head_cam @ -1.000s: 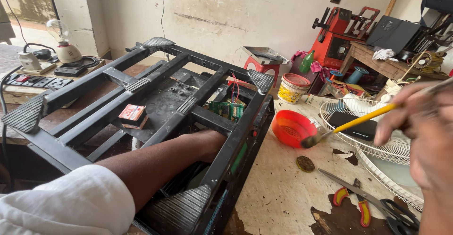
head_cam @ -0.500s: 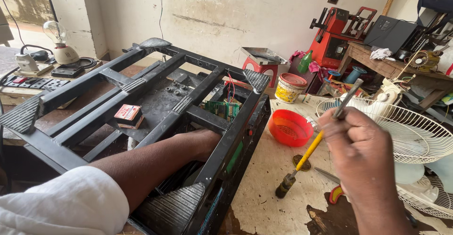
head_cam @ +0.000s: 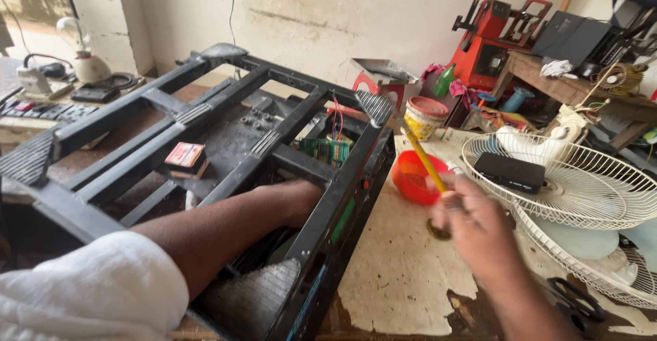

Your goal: The person removes a green circuit board with a digital display from a black metal frame using a screwdriver. They inspect the board, flip it over, and attempt to reconnect a ribbon cable to the display module.

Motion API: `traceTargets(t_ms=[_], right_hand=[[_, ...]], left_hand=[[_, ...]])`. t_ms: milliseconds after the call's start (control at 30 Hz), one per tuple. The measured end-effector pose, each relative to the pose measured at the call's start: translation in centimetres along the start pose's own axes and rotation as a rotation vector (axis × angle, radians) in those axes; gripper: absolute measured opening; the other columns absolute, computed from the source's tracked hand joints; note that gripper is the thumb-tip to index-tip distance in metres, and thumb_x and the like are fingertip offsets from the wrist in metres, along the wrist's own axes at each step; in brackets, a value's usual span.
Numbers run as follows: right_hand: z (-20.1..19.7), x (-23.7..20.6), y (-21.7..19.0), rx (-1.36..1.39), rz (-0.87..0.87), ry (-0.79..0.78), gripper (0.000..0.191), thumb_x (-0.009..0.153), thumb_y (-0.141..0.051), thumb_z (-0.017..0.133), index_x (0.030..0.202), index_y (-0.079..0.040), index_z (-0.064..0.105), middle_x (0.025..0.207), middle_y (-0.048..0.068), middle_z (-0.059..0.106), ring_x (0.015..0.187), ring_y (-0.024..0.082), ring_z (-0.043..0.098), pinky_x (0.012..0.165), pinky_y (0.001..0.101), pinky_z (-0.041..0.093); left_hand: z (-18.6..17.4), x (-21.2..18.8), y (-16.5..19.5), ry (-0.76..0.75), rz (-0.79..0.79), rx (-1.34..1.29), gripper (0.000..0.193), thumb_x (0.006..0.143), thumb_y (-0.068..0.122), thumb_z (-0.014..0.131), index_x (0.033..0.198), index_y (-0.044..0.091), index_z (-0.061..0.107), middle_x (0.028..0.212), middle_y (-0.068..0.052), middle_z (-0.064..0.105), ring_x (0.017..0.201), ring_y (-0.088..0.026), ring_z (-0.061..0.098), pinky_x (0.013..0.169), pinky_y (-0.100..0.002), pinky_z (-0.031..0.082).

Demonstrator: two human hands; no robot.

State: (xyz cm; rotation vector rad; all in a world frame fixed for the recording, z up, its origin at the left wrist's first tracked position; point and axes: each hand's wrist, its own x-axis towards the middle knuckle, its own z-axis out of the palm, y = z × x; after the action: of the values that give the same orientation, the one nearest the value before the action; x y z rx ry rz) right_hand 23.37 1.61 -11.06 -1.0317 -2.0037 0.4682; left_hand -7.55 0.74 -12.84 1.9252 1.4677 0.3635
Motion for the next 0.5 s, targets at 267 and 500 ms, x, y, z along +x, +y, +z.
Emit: traceTargets(t_ms=[267, 500], right_hand=[[-4.7, 0.5, -2.5, -0.532, 0.17, -0.021, 0.024, 0.086, -0.029, 0.071, 0.098, -0.01, 0.081, 0.079, 0.012, 0.078, 0.07, 0.027, 0.075, 0.071, 0.04, 0.058], [-4.5, 1.0, -5.6, -0.798, 0.394, -0.155, 0.032, 0.083, -0.044, 0.081, 0.093, -0.014, 0.082, 0.068, 0.018, 0.072, 0.066, 0.036, 0.07, 0.071, 0.046, 0.056]], left_hand=[[1.0, 0.5, -1.0, 0.076, 0.218, 0.039, 0.037, 0.093, 0.023, 0.064, 0.127, 0.008, 0.065, 0.126, -0.013, 0.072, 0.116, -0.026, 0.07, 0.096, -0.04, 0.057], [0.4, 0.4, 1.1, 0.057, 0.182, 0.081, 0.04, 0.094, 0.024, 0.062, 0.132, 0.009, 0.061, 0.131, -0.013, 0.068, 0.121, -0.026, 0.066, 0.1, -0.041, 0.054]])
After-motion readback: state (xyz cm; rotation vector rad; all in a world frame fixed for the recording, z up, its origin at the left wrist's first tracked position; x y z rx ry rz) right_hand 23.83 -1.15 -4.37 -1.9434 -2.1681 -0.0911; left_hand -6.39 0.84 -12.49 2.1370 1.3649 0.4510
